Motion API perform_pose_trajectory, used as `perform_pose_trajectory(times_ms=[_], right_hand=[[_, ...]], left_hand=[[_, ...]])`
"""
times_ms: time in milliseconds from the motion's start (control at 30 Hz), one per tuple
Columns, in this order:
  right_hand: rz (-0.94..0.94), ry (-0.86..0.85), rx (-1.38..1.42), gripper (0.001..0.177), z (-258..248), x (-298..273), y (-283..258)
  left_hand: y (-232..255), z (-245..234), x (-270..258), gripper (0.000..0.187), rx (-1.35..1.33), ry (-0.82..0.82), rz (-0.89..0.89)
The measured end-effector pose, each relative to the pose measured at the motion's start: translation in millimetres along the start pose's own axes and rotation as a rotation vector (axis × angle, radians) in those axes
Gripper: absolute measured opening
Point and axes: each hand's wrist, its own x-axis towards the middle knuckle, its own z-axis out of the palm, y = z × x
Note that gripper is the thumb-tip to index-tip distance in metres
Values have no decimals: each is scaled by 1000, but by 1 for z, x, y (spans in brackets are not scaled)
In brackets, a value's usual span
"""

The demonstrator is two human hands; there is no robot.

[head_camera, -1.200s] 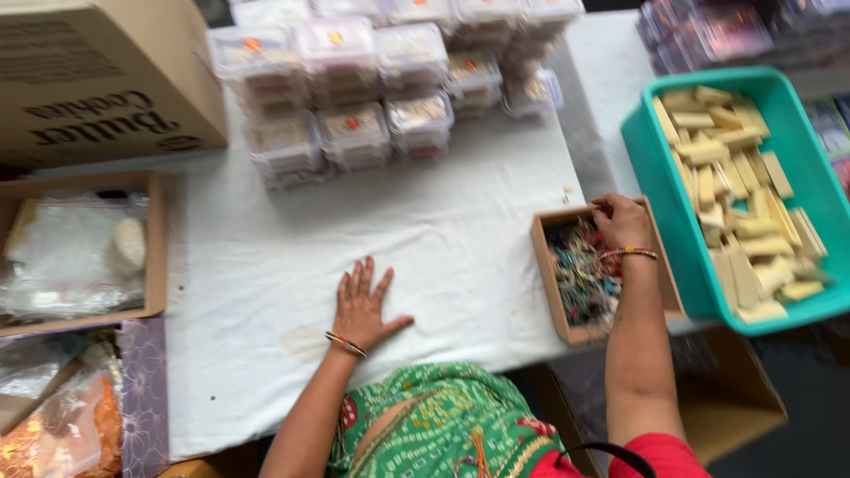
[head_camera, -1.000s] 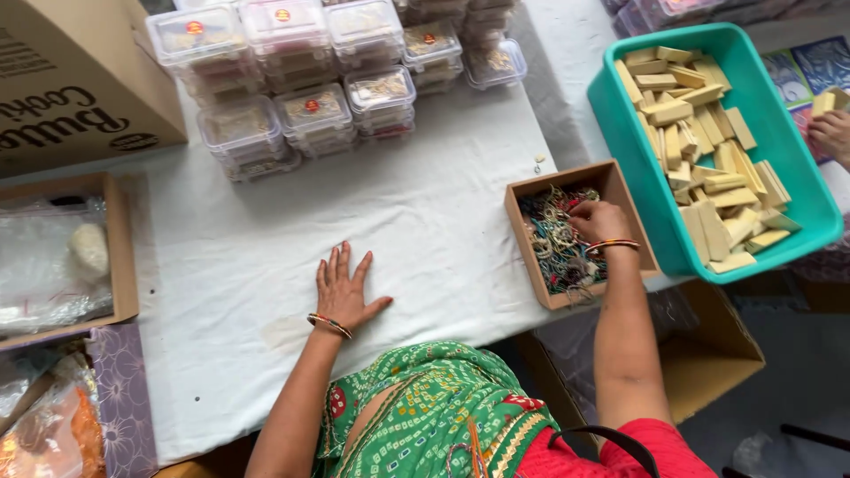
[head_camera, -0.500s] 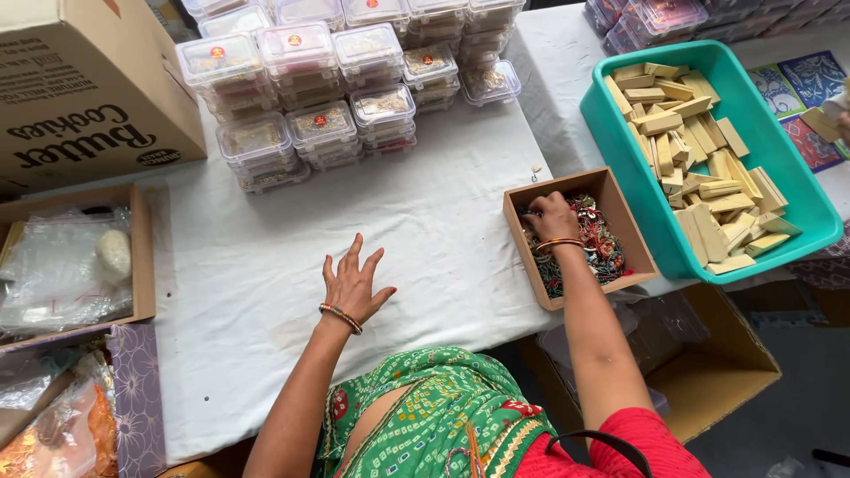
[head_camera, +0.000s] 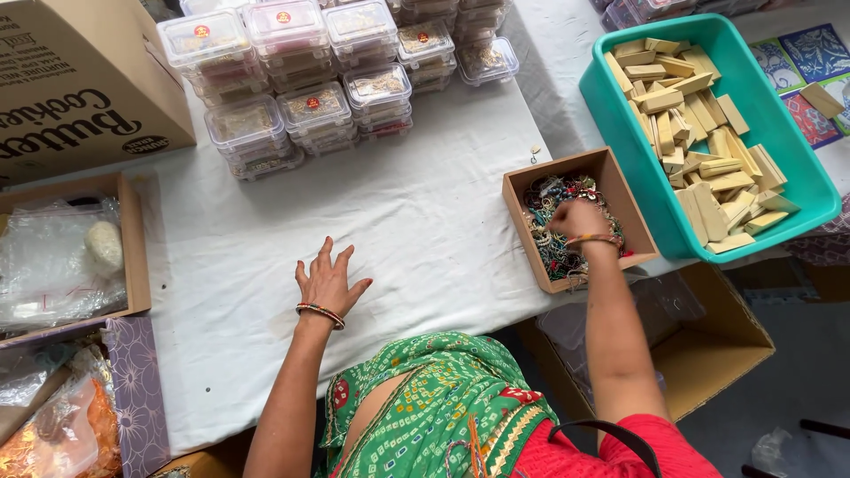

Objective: The person arranges a beaded necklace on a white tablecloth, places it into a small plastic bag, and wraps the bag in a decorative paper sheet. They then place the wrapped item into a clear plastic container and stack it with other containers. The person repeats this process with a second necklace.

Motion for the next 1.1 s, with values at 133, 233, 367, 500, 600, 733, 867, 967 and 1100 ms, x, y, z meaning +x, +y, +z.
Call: perform_pose_trajectory(times_ms=[133, 233, 367, 500, 600, 733, 867, 967, 1100], right_hand=[[143, -58, -82, 37, 13, -30, -24], [183, -10, -19, 31, 15, -24, -6], [-13, 251, 211, 24, -35, -38, 0], [-113, 420, 567, 22, -99, -73, -28], [-318, 357, 1033, 14, -126, -89, -46], [-532, 255, 1349, 9, -155, -112, -104], [-694, 127, 867, 10, -143, -123, -170], [-849, -85, 769, 13, -115, -126, -223], [-801, -362, 974, 16, -78, -128, -268]], left_hand=[[0, 1, 0, 79, -10, -21, -10], [-1, 3, 0, 79, -1, -46, -15], [1, 2, 2, 78, 6, -55, -14], [10, -5, 0, 79, -8, -21, 25], [21, -14, -1, 79, -32, 36, 94], [41, -23, 5, 75, -117, 142, 214], [82, -63, 0, 77, -471, 341, 506], [107, -99, -8, 85, -665, 484, 635], [77, -101, 2, 57, -669, 18, 222]])
